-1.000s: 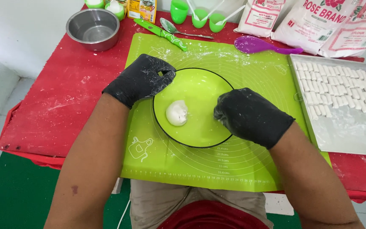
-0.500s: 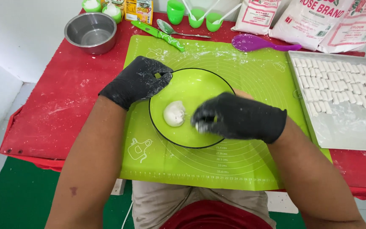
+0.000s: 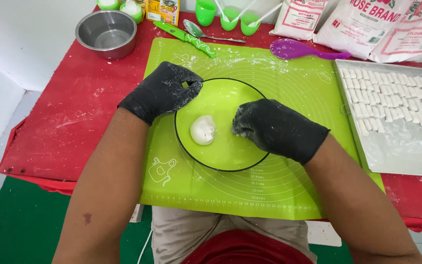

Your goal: The person rolls dough into thin strips, cuts them into small uniform pieces using a scraper, and organizes them on a metal tray.

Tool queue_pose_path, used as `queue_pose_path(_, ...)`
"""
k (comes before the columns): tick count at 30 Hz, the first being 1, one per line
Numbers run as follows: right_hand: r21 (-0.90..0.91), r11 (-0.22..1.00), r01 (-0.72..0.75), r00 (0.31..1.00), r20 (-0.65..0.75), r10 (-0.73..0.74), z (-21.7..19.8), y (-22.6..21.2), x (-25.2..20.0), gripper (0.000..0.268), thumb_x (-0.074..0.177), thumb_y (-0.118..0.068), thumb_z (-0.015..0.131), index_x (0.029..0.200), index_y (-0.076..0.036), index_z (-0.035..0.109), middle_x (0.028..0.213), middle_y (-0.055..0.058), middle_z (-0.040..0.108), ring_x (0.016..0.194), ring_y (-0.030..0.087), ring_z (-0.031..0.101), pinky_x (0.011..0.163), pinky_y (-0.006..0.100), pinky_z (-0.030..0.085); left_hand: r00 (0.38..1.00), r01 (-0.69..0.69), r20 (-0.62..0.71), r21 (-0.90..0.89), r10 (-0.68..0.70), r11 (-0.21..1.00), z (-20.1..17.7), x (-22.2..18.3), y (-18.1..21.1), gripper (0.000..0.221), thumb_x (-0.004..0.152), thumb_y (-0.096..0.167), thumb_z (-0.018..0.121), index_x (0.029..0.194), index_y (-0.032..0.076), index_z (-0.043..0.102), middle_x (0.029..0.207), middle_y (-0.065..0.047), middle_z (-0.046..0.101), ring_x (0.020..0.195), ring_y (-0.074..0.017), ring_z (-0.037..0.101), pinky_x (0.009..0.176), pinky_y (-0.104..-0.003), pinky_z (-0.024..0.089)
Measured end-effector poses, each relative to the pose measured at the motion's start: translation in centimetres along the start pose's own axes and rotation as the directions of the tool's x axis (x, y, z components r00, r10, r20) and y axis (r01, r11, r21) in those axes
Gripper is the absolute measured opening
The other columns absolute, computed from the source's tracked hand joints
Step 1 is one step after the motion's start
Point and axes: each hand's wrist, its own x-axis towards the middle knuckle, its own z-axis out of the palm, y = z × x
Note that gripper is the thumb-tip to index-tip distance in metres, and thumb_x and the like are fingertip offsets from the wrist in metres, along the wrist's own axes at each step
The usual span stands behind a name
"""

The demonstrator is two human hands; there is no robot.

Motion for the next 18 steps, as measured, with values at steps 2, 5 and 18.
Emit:
queue_pose_path(2,-0.02,1.0,-0.016,0.999,0.03,0.017,0.0,-0.4,-0.3,0.015,0.091,-0.019,0.068,0.096,-0.014,0.081,0.096,0.014,0.079,0.1,0.036,0.075,0.091,0.047,0.057,1.0,-0.003,-0.003,0.0,0.003,1.0,0.4,0.3,-0.8,0.029,0.094,0.029,0.067,0.112,0.011,0.08,0.106,-0.019,0.076,0.1,-0.042,0.071,0.086,-0.047,0.058)
queue_pose_path(5,-0.012,0.999,-0.042,0.993,0.107,0.043,-1.1,-1.8,-1.0,0.013,0.088,-0.024,0.071,0.092,-0.018,0.083,0.093,0.011,0.08,0.1,0.033,0.076,0.089,0.047,0.057,1.0,-0.023,-0.008,0.001,0.023,1.0,0.9,0.9,-1.8,0.028,0.094,0.029,0.068,0.111,0.011,0.08,0.105,-0.019,0.076,0.1,-0.0422,0.071,0.085,-0.047,0.059)
queue_pose_path(18,0.205,0.973,0.109,0.988,-0.134,-0.082,-0.8,-0.4,-0.8,0.027,0.093,-0.017,0.069,0.115,-0.003,0.073,0.107,0.025,0.075,0.102,0.046,0.071,0.087,0.057,0.056,1.0,-0.016,-0.007,0.035,0.016,0.999,0.0,0.4,-1.1,0.03,0.093,0.031,0.069,0.115,0.013,0.08,0.11,-0.017,0.076,0.105,-0.0412,0.07,0.089,-0.048,0.058)
